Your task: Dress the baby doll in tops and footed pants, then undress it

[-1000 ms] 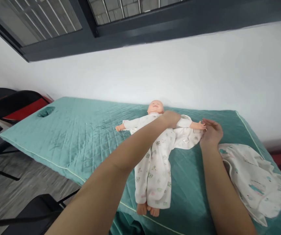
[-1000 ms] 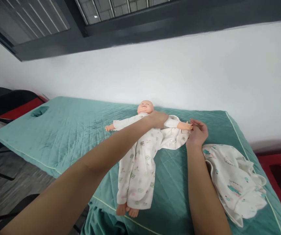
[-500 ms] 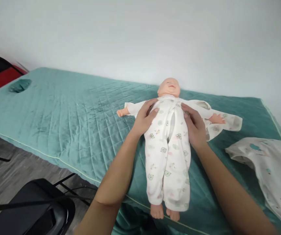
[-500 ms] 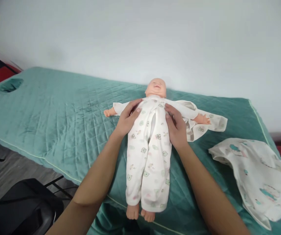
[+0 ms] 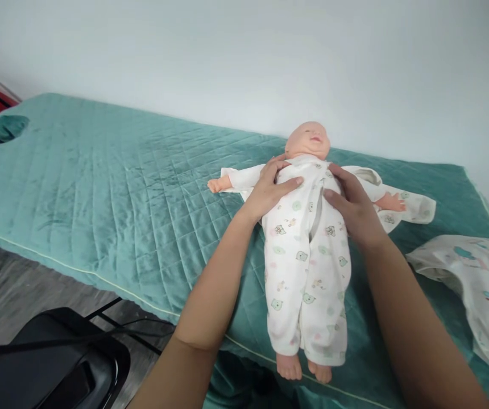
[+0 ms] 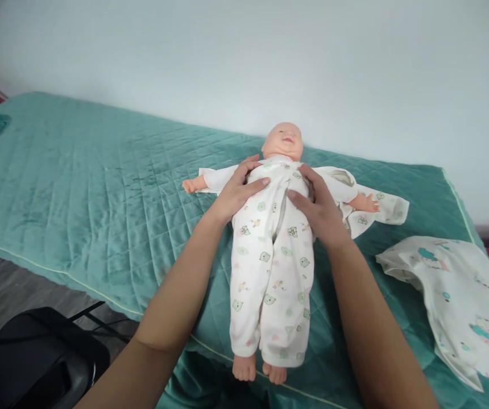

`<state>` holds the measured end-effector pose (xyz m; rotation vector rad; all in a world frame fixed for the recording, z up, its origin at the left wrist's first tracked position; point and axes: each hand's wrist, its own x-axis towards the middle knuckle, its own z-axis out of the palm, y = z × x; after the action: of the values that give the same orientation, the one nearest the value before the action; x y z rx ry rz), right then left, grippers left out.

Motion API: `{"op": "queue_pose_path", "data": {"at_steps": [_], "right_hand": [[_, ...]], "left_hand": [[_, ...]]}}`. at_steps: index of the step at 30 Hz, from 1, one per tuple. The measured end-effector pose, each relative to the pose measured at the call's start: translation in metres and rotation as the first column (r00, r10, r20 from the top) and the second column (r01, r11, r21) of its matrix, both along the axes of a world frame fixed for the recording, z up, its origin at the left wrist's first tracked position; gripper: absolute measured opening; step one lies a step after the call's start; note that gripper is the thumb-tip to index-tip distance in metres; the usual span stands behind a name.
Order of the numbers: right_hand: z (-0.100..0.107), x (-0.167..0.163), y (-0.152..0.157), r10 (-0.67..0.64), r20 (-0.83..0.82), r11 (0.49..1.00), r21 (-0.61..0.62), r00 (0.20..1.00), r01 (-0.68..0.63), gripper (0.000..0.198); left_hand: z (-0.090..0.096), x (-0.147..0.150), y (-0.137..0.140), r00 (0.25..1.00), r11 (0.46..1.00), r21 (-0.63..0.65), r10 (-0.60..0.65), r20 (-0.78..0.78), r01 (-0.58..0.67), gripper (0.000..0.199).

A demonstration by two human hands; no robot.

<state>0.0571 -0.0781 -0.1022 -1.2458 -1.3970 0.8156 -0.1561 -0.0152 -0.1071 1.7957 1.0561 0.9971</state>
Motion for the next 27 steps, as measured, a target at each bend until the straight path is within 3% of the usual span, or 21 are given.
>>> {"op": "queue_pose_path", "data": {"at_steps": [3, 8, 11, 14, 17, 19, 21, 24, 27], "right_hand": [[0.010, 0.005, 0.006, 0.127, 0.023, 0.984, -0.131, 0.992, -0.123, 0.076], [0.016, 0.004, 0.007, 0.087, 0.114, 0.980, -0.187, 0.990, -0.064, 0.085], [0.016, 0.001, 0.003, 0.076, 0.174, 0.986, -0.160, 0.982, -0.048, 0.085], [0.019, -0.003, -0.001, 0.049, 0.240, 0.992, -0.127, 0.969, -0.019, 0.078], [0.024, -0.008, -0.004, 0.011, 0.268, 0.996, -0.085, 0.963, 0.012, 0.065], [0.025, -0.012, -0.006, -0.014, 0.285, 0.999, -0.024, 0.958, 0.022, 0.054], [0.023, -0.015, -0.008, -0.042, 0.304, 0.998, 0.048, 0.952, 0.029, 0.043], [0.019, -0.019, -0.011, -0.093, 0.343, 0.989, 0.142, 0.935, 0.047, 0.032], [0.013, -0.022, -0.017, -0.206, 0.408, 0.940, 0.335, 0.889, 0.064, 0.029]], "left_hand": [[0.000, 0.001, -0.001, 0.999, 1.000, 0.004, 0.009, -0.042, -0.008, 0.033], [0.003, 0.002, -0.005, 0.998, 0.999, 0.039, 0.030, -0.060, -0.027, 0.024], [0.004, 0.003, -0.009, 0.996, 0.983, 0.181, 0.053, -0.076, -0.038, 0.018], [0.007, 0.005, -0.015, 0.990, 0.905, 0.423, 0.093, -0.106, -0.039, 0.015], [0.007, 0.006, -0.023, 0.981, 0.763, 0.646, 0.127, -0.148, -0.001, 0.019], [0.003, 0.006, -0.026, 0.969, 0.665, 0.747, 0.191, -0.155, -0.012, 0.023], [-0.002, 0.006, -0.027, 0.958, 0.606, 0.794, 0.254, -0.136, -0.048, 0.026], [-0.008, 0.005, -0.026, 0.959, 0.604, 0.794, 0.259, -0.114, -0.068, 0.030], [-0.010, 0.005, -0.024, 0.961, 0.626, 0.776, 0.256, -0.104, -0.082, 0.029]]}}
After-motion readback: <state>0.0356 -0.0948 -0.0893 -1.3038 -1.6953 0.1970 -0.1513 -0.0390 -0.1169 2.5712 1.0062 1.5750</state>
